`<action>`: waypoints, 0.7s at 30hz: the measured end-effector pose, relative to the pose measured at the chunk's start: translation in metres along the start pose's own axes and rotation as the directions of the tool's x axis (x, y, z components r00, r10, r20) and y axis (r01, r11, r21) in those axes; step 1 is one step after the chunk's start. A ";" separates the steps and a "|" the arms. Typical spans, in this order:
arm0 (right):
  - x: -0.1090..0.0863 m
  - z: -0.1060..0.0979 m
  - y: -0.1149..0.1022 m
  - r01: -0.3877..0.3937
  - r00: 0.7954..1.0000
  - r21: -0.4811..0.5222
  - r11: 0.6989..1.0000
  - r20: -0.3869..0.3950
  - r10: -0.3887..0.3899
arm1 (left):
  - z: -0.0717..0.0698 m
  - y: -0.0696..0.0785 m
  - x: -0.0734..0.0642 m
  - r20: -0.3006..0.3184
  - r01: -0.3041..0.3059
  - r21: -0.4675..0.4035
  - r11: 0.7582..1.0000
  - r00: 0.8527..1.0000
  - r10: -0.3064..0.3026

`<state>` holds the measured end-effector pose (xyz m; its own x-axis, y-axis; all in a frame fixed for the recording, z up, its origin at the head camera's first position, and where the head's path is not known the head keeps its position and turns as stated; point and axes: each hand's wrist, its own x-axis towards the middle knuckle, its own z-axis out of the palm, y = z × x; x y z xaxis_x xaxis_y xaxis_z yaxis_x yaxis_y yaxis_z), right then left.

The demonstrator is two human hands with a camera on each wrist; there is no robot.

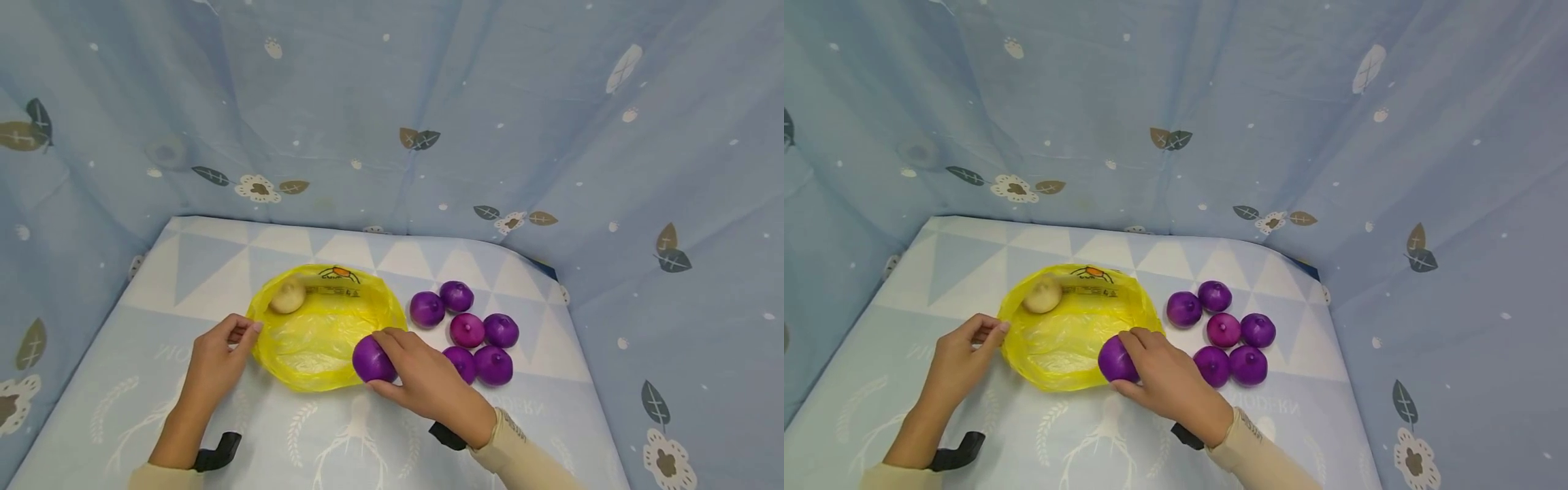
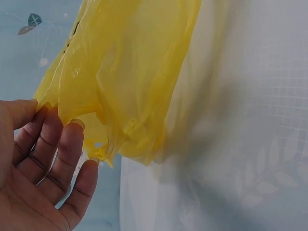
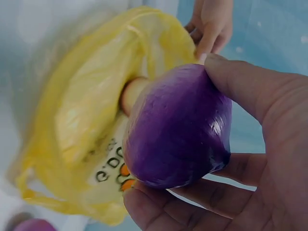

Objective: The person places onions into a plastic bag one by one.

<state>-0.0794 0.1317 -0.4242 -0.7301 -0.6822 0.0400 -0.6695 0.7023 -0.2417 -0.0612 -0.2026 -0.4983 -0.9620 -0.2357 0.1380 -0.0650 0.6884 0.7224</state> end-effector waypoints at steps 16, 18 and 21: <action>0.067 0.008 -0.007 0.131 0.991 -0.081 0.988 0.050 -0.127 | -0.003 -0.001 0.001 0.000 -0.001 -0.016 1.000 1.000 0.001; 0.073 0.012 -0.003 0.121 0.992 -0.081 0.989 0.058 -0.116 | -0.003 -0.002 0.001 0.001 -0.001 -0.014 1.000 1.000 0.001; 0.082 0.016 0.001 0.102 0.993 -0.066 0.993 0.071 -0.097 | -0.004 -0.003 0.002 0.001 -0.008 -0.019 1.000 1.000 0.008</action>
<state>-0.1373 0.0730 -0.4368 -0.6500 -0.7599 -0.0058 -0.7480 0.6412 -0.1714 -0.0613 -0.2079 -0.4971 -0.9628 -0.2296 0.1427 -0.0525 0.6767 0.7344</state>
